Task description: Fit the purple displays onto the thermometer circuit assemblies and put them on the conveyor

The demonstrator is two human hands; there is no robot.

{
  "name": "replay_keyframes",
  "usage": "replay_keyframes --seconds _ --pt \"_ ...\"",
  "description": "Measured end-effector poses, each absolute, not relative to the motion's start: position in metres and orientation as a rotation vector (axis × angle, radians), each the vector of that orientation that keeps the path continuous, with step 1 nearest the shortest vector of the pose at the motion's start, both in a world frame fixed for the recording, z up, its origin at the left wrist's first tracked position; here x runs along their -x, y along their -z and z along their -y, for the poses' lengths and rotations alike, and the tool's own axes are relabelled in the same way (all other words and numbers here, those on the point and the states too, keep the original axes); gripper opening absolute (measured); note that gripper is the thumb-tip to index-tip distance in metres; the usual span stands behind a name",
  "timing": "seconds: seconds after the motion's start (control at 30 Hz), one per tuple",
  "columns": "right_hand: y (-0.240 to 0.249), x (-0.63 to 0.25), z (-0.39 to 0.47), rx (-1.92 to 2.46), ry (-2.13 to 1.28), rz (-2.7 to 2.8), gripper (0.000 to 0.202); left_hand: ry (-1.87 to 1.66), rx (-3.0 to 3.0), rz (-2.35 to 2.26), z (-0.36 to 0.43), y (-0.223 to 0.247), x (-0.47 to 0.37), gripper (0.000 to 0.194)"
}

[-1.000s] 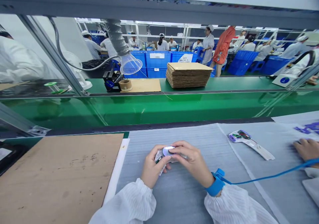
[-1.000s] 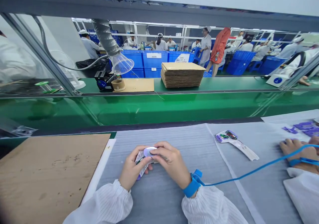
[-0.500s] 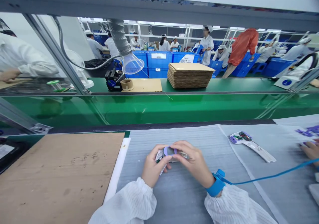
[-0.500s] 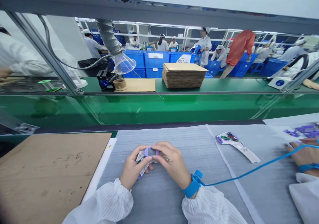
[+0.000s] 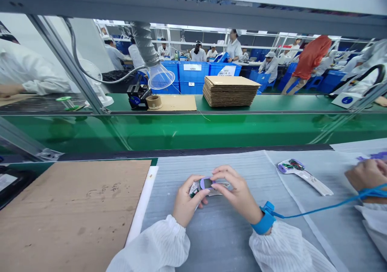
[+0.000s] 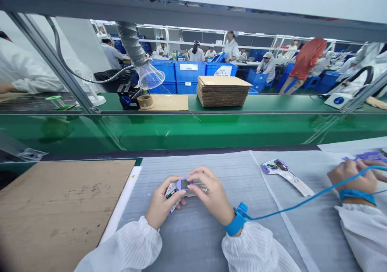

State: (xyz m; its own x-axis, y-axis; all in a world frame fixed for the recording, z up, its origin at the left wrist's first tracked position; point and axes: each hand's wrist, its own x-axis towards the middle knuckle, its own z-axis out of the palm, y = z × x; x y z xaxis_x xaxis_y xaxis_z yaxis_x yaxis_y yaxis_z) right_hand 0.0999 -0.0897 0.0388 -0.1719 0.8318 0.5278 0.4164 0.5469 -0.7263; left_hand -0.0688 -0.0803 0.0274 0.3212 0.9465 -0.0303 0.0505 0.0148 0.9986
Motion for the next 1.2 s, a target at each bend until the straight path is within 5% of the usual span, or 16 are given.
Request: replay_keyframes --seconds 1.2 --pt "-0.047 -0.088 0.1 1.081 -0.497 1.937 0.008 -1.001 -1.453 -1.109 0.085 -0.027 0.068 0.026"
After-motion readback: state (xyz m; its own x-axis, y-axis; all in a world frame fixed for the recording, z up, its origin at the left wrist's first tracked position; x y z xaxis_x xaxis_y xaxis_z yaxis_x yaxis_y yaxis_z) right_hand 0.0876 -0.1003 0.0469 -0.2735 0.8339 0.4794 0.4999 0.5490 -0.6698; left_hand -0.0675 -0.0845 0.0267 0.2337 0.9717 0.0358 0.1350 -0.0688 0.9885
